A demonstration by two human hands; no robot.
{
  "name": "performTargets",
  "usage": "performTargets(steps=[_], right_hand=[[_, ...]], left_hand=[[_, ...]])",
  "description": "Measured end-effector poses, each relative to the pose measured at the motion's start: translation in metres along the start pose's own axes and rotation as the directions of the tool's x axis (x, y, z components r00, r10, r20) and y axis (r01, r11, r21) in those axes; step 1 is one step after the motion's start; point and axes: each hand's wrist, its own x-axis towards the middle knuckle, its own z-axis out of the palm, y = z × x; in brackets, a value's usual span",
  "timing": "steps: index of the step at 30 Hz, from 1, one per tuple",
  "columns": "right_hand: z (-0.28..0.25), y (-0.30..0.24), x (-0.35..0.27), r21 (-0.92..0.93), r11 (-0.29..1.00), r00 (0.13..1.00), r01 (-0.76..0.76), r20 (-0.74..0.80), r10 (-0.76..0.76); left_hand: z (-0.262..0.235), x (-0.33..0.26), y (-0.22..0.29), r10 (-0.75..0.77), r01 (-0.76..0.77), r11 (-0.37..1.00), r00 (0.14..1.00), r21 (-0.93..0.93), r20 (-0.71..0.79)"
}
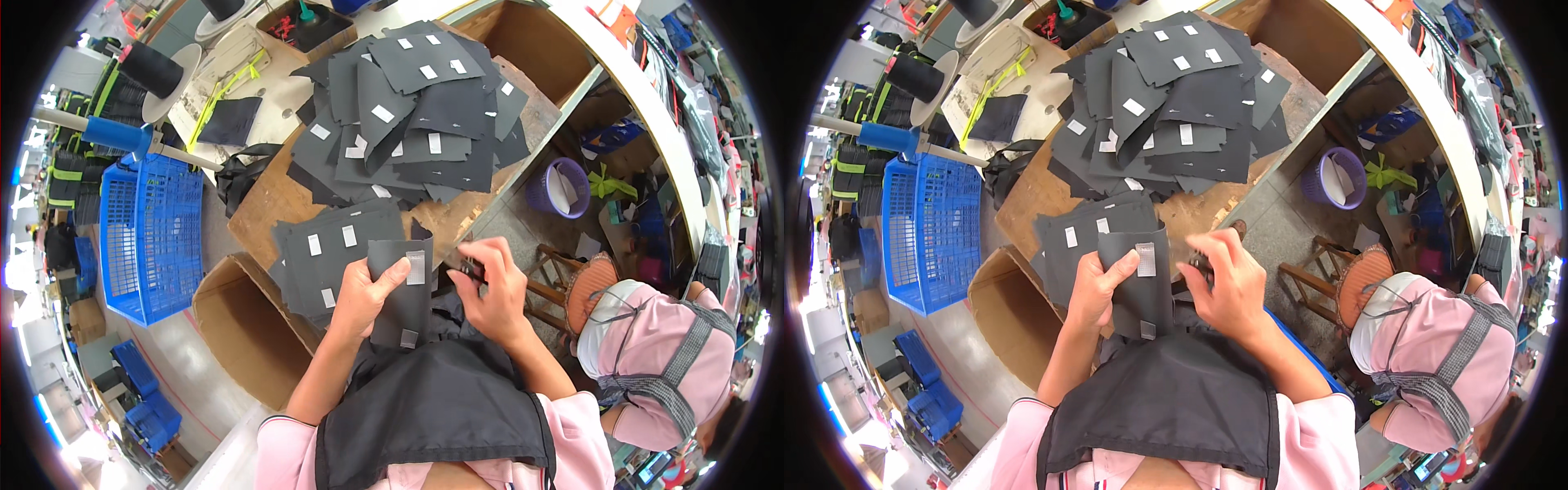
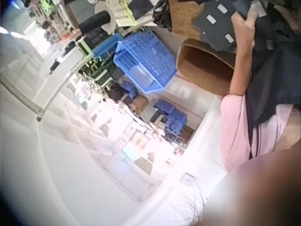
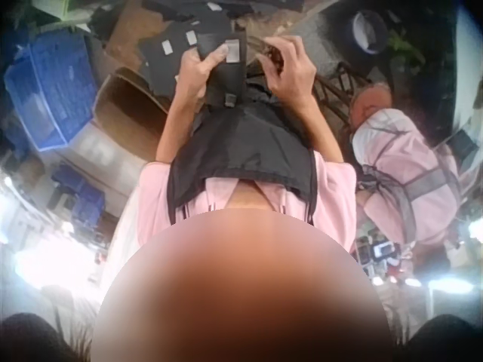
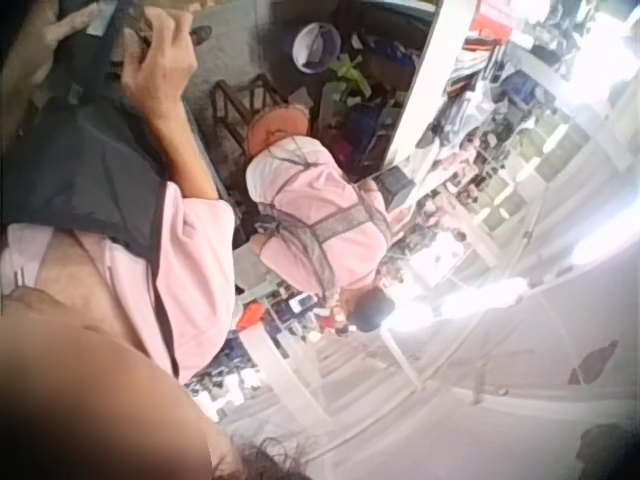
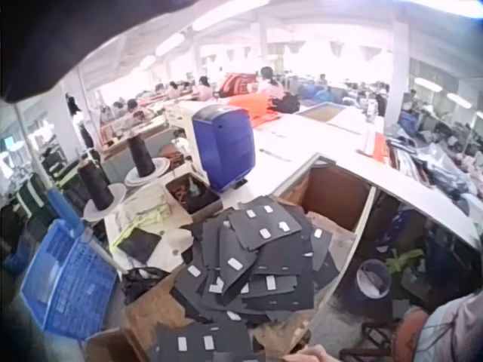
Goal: The worker is aligning and trimming small rectangular fabric pieces with pre-applied adhesive or velcro, using scissors to trim excess or threads.
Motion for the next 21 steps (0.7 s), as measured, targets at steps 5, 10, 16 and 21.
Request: performTargets(steps=[5, 10, 16, 21], right_hand=[[-0.003, 0.006, -0.002, -0.116, 0.950, 0.957, 0.289, 0.045, -0.286], [0.005, 0.008, -0.002, -0.005, 0.968, 0.968, 0.249, -0.017, -0.249], [0.007, 0.007, -0.003, -0.086, 0.954, 0.955, 0.286, -0.056, -0.291], [0.000, 0.002, -0.007, -0.020, 0.965, 0.962, 0.261, -0.080, -0.261]], left_hand=[[0.007, -0.006, 0.000, 0.049, -0.049, 0.999, 0.999, 0.008, 0.024], [0.005, -0.005, 0.002, 0.012, -0.008, 0.998, 0.997, -0.058, 0.073], [0.004, -0.006, 0.000, -0.012, 0.019, 0.991, 0.998, -0.129, 0.058], [0.002, -0.006, 0.001, -0.006, 0.017, 0.989, 0.997, -0.145, 0.073]])
